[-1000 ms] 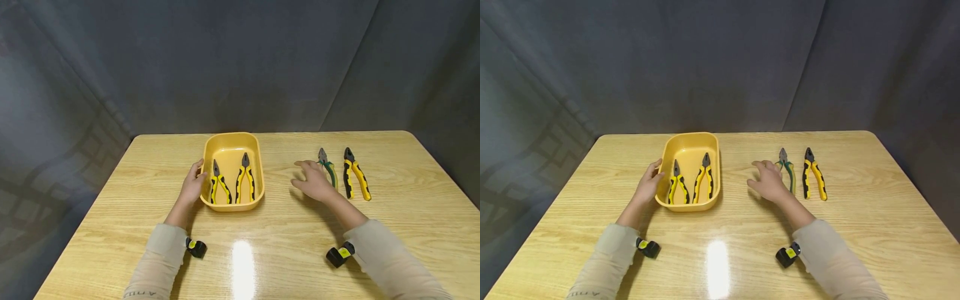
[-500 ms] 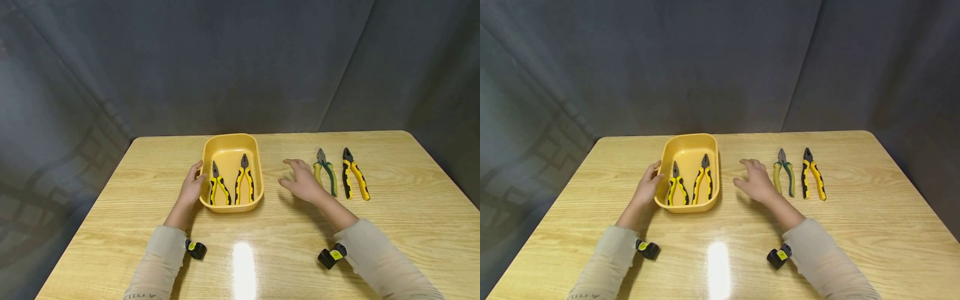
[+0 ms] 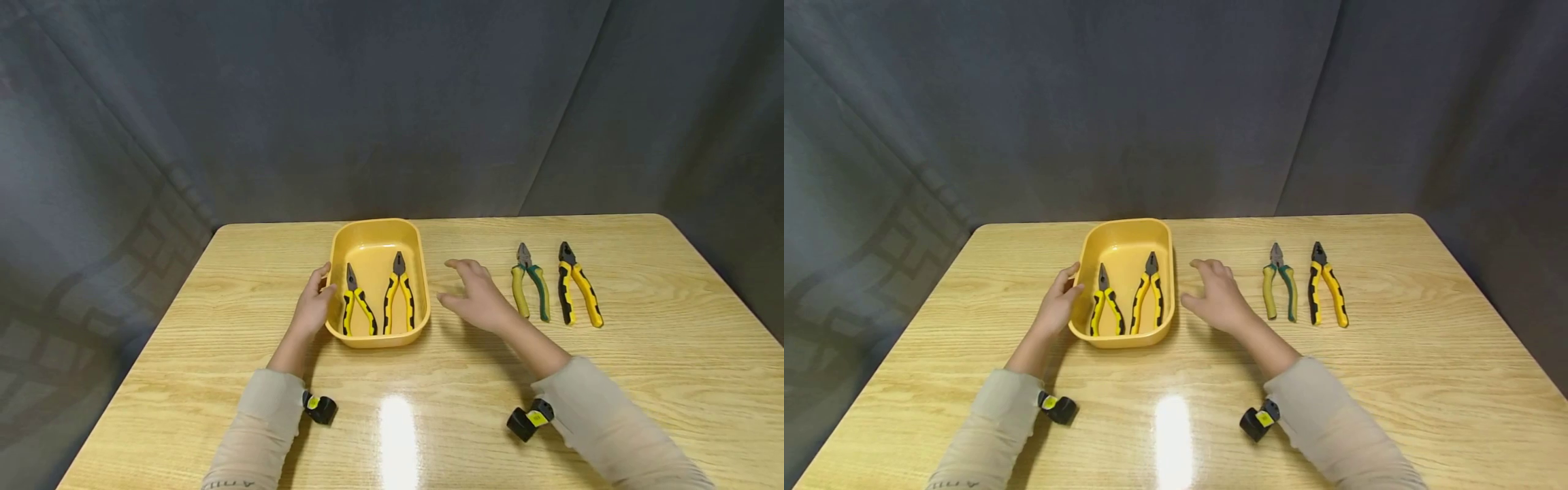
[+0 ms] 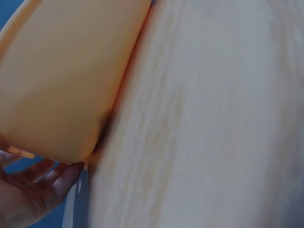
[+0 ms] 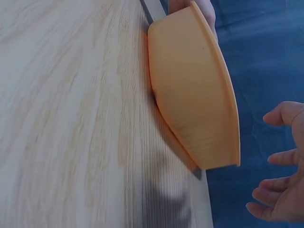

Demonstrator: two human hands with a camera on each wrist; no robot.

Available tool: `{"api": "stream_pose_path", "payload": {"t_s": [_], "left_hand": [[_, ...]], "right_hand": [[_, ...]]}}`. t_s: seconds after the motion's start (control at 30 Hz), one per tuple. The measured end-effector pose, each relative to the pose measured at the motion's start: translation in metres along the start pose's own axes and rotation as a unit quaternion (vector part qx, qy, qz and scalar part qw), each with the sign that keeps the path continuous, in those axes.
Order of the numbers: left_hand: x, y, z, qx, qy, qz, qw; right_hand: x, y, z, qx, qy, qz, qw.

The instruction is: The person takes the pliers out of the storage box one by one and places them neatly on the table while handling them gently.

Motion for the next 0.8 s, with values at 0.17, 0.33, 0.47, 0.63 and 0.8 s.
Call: {"api": "stream_pose_path", "payload": {"t_s": [0.17, 0.33, 0.47, 0.63, 0.8], "left_hand": [[0.0, 0.001, 0.0, -0.001, 0.002, -0.001, 1.0], [0.0, 0.003, 0.001, -0.001, 0.004, -0.001, 1.0], [0.0, 0.002, 0.001, -0.001, 0.007, -0.004, 1.0], [0.0, 0.001, 0.001, 0.003, 0.0, 0.01, 1.0], [-0.001, 0.001, 0.0, 0.0, -0.003, 0.015, 0.9999]], "right_hand": [[0.003, 0.007, 0.002, -0.006, 0.002, -0.007, 1.0], [0.005, 0.015, 0.002, -0.012, 0.002, -0.008, 1.0], [0.007, 0.018, 0.003, -0.018, 0.004, -0.004, 1.0], [0.012, 0.024, 0.006, -0.026, 0.009, 0.003, 1.0], [0.018, 0.032, 0.009, -0.039, 0.01, 0.007, 0.999]]}}
Point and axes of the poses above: each hand's wrist, its own z-axis towards the middle knuckle, its own x-axis out of the palm, y = z × x, the point moved 9 cm from there along z, towards the middle knuckle, and after that the axes turned 8 degrees about -x, right-handed, at the moved point
